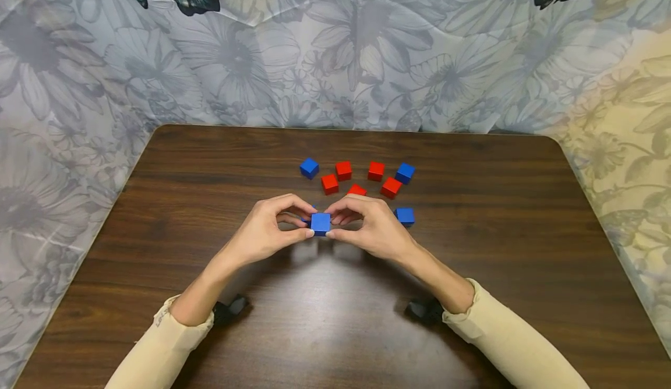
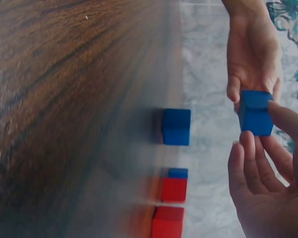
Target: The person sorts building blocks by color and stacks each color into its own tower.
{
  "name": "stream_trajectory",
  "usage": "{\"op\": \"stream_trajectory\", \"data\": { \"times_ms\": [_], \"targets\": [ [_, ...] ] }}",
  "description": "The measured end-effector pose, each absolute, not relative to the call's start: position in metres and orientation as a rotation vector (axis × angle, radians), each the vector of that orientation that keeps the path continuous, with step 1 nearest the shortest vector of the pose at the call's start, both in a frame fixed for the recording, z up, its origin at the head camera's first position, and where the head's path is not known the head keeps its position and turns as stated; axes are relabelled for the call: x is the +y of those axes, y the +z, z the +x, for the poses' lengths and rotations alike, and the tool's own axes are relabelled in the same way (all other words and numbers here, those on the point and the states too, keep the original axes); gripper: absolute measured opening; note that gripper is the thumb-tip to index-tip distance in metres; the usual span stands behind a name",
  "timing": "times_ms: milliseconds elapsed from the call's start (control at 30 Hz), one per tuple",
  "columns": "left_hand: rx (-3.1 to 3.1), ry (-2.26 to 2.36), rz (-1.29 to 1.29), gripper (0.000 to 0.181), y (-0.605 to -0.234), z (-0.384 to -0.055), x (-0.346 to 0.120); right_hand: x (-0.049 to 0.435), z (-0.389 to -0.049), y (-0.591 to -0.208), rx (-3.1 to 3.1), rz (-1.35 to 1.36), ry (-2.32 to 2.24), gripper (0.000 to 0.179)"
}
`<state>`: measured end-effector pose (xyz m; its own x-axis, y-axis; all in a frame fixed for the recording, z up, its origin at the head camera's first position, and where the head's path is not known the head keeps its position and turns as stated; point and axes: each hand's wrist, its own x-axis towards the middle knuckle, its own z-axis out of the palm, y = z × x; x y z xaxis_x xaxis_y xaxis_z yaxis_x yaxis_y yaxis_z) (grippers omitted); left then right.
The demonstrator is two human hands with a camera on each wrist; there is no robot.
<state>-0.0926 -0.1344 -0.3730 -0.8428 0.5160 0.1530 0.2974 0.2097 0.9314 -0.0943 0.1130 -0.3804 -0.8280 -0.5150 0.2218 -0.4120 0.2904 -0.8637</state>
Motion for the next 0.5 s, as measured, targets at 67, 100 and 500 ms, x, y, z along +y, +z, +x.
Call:
{"op": "stream_trajectory", "data": {
  "times_ms": [67,100,500],
  "targets": [
    [2.298,1.670,0.775,0.032,-0.373,-0.092,-0.138,0.109,-0.095,-0.381,2.436,-0.884,-1.577,0.031],
    [2.305,1.659,0.774,0.032,-0.373,-0.092,-0.140,0.108,-0.095,-0.382,2.434,-0.883,-1.571,0.031],
    [2.352,1.582,0.714,0.032,-0.378,-0.089,-0.152,0.095,-0.093,-0.389,2.423,-0.907,-1.551,0.031]
  ]
}}
